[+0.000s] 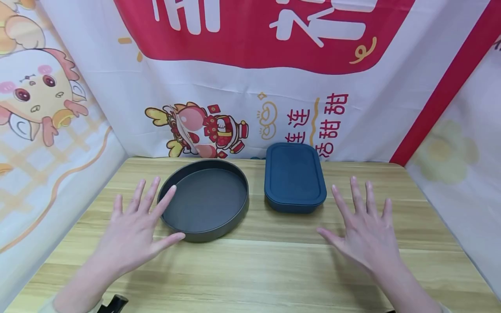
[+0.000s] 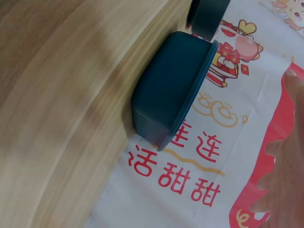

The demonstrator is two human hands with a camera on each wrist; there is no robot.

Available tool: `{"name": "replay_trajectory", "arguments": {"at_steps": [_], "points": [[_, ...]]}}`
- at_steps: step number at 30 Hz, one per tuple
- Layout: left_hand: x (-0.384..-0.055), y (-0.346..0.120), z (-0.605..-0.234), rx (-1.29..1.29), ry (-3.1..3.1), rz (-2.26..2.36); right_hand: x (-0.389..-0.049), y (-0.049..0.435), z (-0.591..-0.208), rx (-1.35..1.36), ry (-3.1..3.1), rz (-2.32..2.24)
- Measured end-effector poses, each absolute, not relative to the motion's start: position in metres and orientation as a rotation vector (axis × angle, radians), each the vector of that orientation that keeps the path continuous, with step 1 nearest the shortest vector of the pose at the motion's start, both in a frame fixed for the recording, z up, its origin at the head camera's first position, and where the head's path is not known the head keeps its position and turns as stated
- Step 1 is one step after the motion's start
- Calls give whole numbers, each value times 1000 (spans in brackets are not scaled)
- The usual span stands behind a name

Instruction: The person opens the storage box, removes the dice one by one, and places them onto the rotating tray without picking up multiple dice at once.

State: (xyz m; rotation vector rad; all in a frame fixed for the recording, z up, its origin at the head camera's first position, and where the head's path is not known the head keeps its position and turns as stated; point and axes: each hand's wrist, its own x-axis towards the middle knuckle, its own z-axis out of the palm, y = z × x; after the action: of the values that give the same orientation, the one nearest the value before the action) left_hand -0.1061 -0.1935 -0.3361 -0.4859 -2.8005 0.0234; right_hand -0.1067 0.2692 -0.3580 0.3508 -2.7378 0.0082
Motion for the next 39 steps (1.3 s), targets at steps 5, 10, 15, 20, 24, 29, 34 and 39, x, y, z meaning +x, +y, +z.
{"name": "replay_trajectory", "arguments": {"at_steps": [5,10,15,20,24,29,34,39], "points": [[-112,-186,-337,-497,-2822,18,-109,270,-356,354,-2736,-8],[-120,-179,-334,-517,-2807,35,-115,272,-353,360,-2731,-24],[-128,-170,-328,-552,-2798,80,-122,273,-351,363,-2742,-34],[-139,-157,-325,-588,-2810,80,-132,272,-349,372,-2767,-50],[-150,-146,-327,-585,-2838,58,-142,272,-350,365,-2800,-63],[-161,-127,-335,-575,-2857,9,-156,272,-352,348,-2841,-52],[-170,-108,-344,-550,-2881,-53,-173,267,-351,342,-2878,5],[-175,-88,-355,-574,-2895,-120,-184,261,-352,342,-2912,16]]}}
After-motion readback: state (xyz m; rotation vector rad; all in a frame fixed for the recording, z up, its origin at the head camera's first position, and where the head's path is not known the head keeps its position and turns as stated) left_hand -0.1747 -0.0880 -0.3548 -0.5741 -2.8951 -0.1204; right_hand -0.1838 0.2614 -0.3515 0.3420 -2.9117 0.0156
